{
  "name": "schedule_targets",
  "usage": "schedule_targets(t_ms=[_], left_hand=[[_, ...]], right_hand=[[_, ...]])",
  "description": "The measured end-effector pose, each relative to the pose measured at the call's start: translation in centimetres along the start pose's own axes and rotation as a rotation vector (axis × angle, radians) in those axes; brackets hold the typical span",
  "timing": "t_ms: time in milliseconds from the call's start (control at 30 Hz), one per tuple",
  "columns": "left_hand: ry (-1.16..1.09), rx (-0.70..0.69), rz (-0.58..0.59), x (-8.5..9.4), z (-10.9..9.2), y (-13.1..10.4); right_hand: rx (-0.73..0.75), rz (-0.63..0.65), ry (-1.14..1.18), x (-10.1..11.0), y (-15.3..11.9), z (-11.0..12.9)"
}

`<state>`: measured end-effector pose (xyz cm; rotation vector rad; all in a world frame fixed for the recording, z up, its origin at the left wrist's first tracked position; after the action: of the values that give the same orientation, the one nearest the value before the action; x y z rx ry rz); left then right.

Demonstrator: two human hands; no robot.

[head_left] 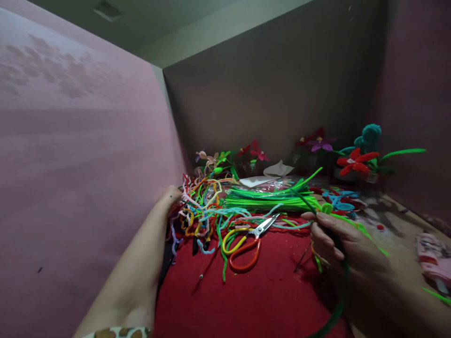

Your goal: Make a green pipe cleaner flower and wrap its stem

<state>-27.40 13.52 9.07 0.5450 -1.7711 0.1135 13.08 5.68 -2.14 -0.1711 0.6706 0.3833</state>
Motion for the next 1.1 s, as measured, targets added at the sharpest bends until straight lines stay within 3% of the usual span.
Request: schedule_targets(t_ms=[133,233,333,367,467,500,567,667,767,867,933,1000,1100], left_hand=[[-0.051,0.071,-0.15,0.3,1.5,0.5],[-0.076,0.073,-0.329,3.2,2.2,0.4],[-0.11,0.015,-0.549,7.2,1.3,-1.0],[-0.142,-0.04,-0.635,8.7,0.5,-1.8],[-0.516,-0.419,-1.005,13.2,-2.9,-6.2],[-0.595,-0.516,-1.046,14.1,-4.3,-7.5],[-0.732,-0.698,-0.951,14.9,-7.9,-9.7],[-0.792,-0.873,-0.684,13.5,-13.9,-13.5],[-0.5,-1.006,-0.487,9.6,-19.5,-18.5],[-0.33,-1.318,-0.326,4.7,-23.6,-23.8],[-0.302,-1.442,-0.233,1.8,-25.1,-25.9],[-0.334,-1.474,-0.166,-0.2,-26.0,-26.7],[-0.37,-1.449,-0.138,-1.7,-26.0,-26.5]], right_hand=[[0.0,-0.012,-0.038,0.1,0.1,-0.1],[-0.014,0.008,-0.032,0.0,0.2,-0.3],[-0.022,-0.015,-0.028,0.1,0.2,-0.5],[-0.017,-0.029,-0.028,0.2,0.1,-0.6],[-0.002,-0.023,-0.002,-0.1,0.0,-0.8],[0.003,-0.006,0.02,-0.3,0.0,-0.8],[0.003,0.031,0.082,-0.8,-0.1,-0.6],[-0.019,0.081,0.193,-1.4,-0.3,0.0],[-0.012,0.147,0.306,-1.8,-0.2,1.0],[-0.012,0.215,0.368,-1.5,0.4,1.6],[0.01,0.265,0.373,-1.3,0.8,1.7],[0.024,0.283,0.38,-1.1,1.0,1.7],[0.01,0.34,0.36,-1.4,0.8,1.4]])
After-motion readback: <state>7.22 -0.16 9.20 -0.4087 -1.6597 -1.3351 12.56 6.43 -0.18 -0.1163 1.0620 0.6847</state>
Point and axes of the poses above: each hand's wrist, its own y-axis towards the middle knuckle, its own x-axis out of the back of the hand, z = x × y, the point moved 7 cm from there along y, towards the middle knuckle, and after that the axes turned 5 degrees about z, right-handed, at the moved point
